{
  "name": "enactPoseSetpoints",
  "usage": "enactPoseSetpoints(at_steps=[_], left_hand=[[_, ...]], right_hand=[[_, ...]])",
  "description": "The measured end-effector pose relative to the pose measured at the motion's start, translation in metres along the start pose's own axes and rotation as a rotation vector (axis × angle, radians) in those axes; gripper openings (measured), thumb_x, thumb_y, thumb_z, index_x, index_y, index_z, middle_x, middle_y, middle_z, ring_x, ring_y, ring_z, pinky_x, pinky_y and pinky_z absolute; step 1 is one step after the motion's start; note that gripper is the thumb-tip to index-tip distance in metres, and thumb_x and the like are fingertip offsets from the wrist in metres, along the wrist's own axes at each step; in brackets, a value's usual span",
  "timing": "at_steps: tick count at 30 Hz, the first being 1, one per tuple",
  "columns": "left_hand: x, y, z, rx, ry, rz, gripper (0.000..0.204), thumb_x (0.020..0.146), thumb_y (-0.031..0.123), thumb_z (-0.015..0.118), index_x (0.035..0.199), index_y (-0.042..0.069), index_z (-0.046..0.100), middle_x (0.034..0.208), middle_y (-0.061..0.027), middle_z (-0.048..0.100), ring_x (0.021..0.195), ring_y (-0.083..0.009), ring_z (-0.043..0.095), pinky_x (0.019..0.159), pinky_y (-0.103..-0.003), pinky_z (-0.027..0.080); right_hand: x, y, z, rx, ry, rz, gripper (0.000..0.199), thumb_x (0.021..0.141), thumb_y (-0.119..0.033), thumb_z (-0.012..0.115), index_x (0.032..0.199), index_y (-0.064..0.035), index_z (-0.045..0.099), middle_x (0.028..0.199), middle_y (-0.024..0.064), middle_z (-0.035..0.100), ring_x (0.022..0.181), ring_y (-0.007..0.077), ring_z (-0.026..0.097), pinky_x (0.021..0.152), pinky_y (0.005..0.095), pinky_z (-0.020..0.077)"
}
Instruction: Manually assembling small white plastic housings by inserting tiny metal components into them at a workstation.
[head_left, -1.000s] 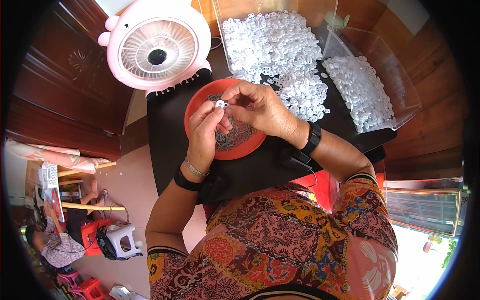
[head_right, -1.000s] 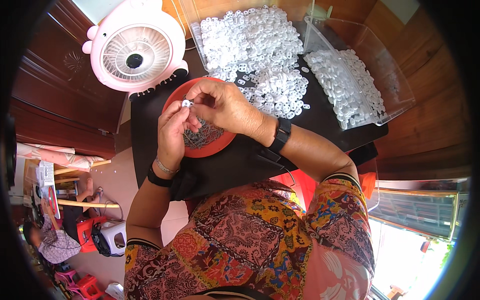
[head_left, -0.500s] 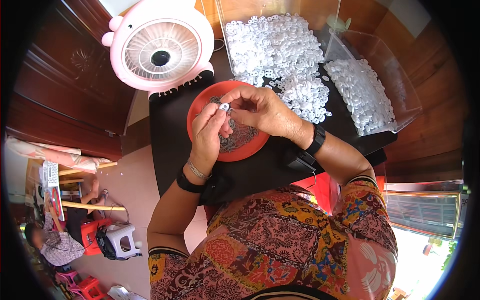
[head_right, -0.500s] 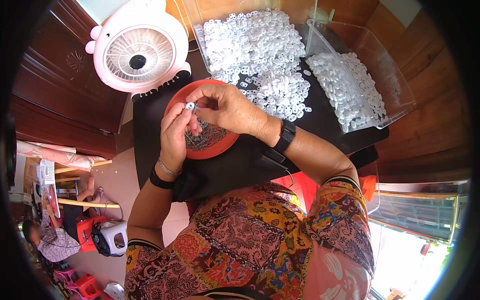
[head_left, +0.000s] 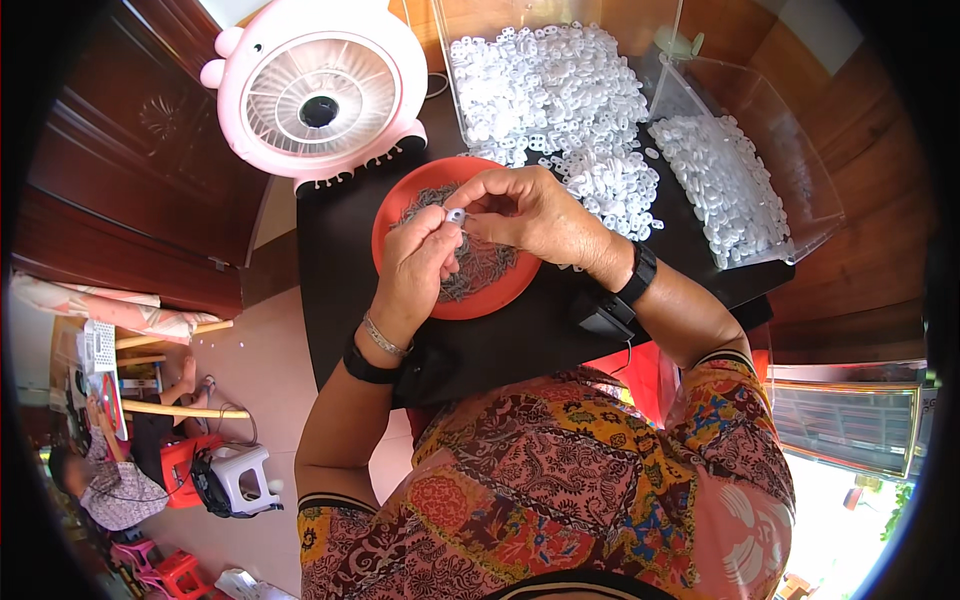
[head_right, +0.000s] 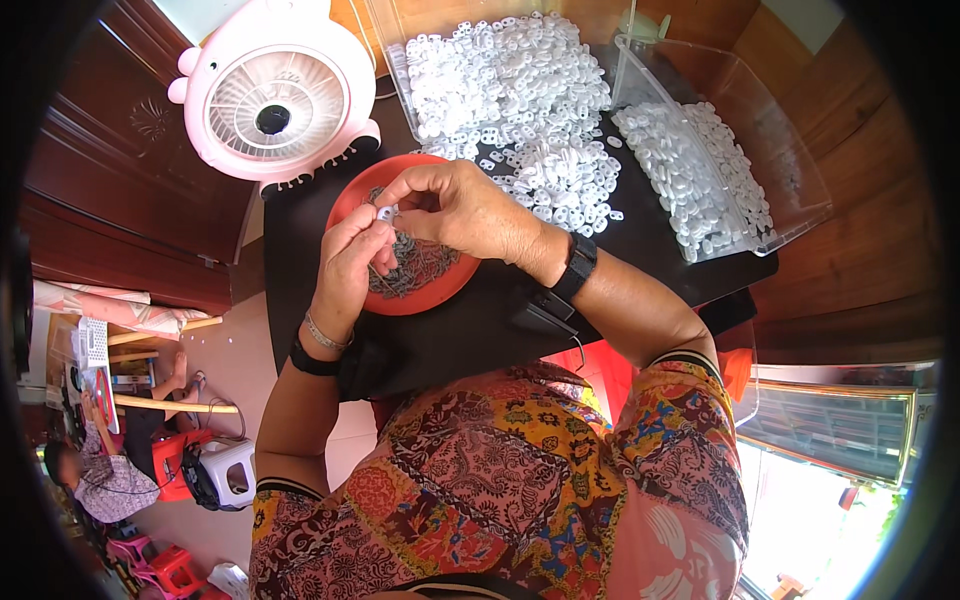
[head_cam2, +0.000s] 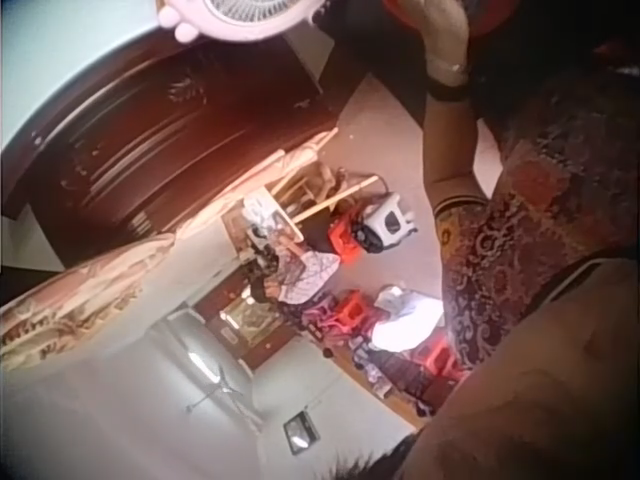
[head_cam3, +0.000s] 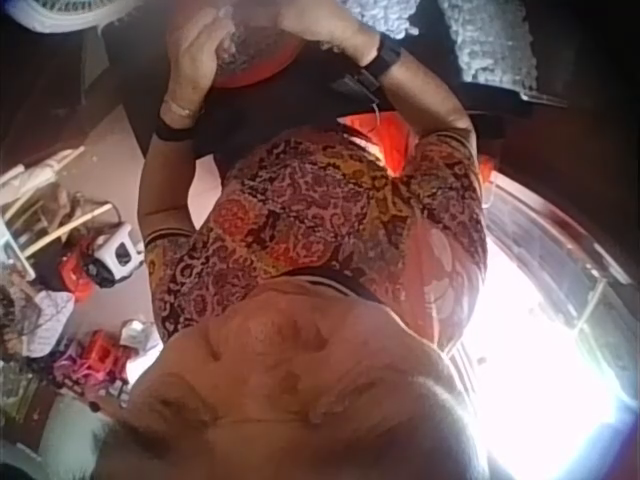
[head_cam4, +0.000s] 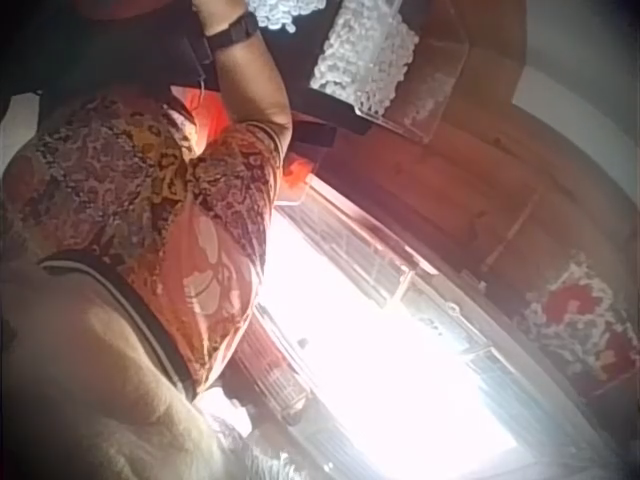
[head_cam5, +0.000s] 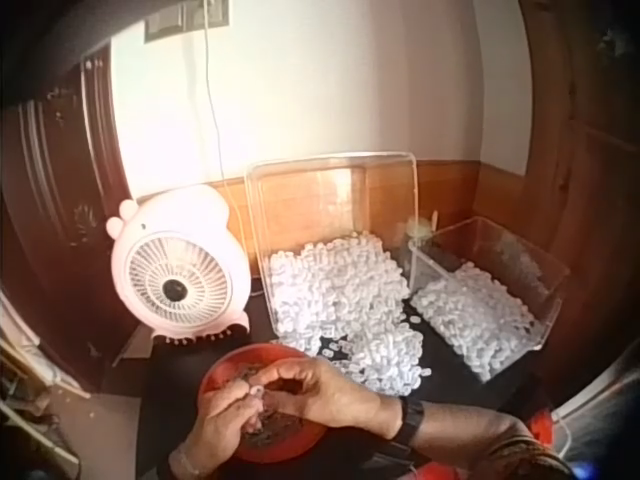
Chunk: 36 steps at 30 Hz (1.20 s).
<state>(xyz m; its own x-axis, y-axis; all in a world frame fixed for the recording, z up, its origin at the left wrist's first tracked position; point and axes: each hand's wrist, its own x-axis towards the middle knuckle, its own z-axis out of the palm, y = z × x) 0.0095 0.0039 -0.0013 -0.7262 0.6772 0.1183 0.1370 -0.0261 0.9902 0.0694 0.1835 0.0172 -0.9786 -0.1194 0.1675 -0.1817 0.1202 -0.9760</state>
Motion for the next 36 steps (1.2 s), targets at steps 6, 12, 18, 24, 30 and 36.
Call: enactPoseSetpoints(at_steps=[6,12,18,24,30,36], left_hand=[[0.0006,-0.0031,0.0032,-0.066,0.0,0.037,0.027,0.096,0.021,0.047,0.081,0.0,0.055,0.067,-0.0012,0.053,0.059,-0.008,0.051,0.052,-0.021,0.039],[-0.0011,-0.0014,0.0054,-0.128,0.005,0.073,0.027,0.097,0.022,0.047,0.083,0.0,0.055,0.064,-0.0006,0.05,0.058,-0.0081,0.051,0.052,-0.021,0.038],[-0.0009,-0.0024,0.0048,-0.073,0.023,0.071,0.026,0.097,0.021,0.048,0.082,0.0,0.054,0.063,-0.0005,0.05,0.055,-0.0074,0.049,0.051,-0.021,0.037],[-0.0008,-0.0012,0.0067,-0.076,0.021,0.07,0.026,0.097,0.02,0.048,0.081,0.001,0.054,0.062,-0.0007,0.05,0.055,-0.0074,0.049,0.051,-0.021,0.038],[-0.0009,-0.0038,0.0019,-0.116,-0.009,0.087,0.024,0.095,0.019,0.047,0.085,-0.001,0.057,0.062,-0.0004,0.051,0.055,-0.0074,0.049,0.05,-0.021,0.039],[-0.003,0.0021,0.0015,-0.087,-0.004,-0.022,0.027,0.095,0.021,0.047,0.096,-0.003,0.061,0.06,-0.0009,0.05,0.055,-0.0082,0.05,0.05,-0.02,0.039]], right_hand=[[0.0004,-0.0008,-0.0016,0.083,-0.031,-0.02,0.021,0.087,0.002,0.061,0.108,0.0006,0.064,0.096,0.0034,0.066,0.091,0.0091,0.06,0.084,0.0245,0.0492],[0.0009,-0.0009,-0.0036,0.096,-0.051,-0.005,0.023,0.087,0.003,0.061,0.11,0.0003,0.063,0.096,0.0037,0.066,0.091,0.0087,0.06,0.083,0.024,0.0492],[0.0002,-0.0033,-0.0037,0.038,-0.043,-0.032,0.023,0.087,0.002,0.062,0.11,-0.0001,0.064,0.095,0.0029,0.066,0.088,0.0084,0.06,0.081,0.0236,0.0497],[0.0002,-0.004,-0.0033,0.051,-0.042,-0.041,0.022,0.087,0.001,0.062,0.109,-0.0007,0.064,0.094,0.0027,0.067,0.088,0.0079,0.06,0.081,0.0237,0.0497],[-0.0003,-0.0062,0.0005,0.002,-0.047,-0.114,0.025,0.083,-0.002,0.069,0.108,-0.003,0.065,0.093,0.0016,0.067,0.088,0.0089,0.061,0.08,0.0246,0.0497],[-0.0012,-0.0083,0.0006,-0.306,-0.009,-0.194,0.028,0.079,-0.004,0.073,0.106,-0.0047,0.066,0.094,0.0027,0.068,0.087,0.0106,0.062,0.08,0.0255,0.0499]])
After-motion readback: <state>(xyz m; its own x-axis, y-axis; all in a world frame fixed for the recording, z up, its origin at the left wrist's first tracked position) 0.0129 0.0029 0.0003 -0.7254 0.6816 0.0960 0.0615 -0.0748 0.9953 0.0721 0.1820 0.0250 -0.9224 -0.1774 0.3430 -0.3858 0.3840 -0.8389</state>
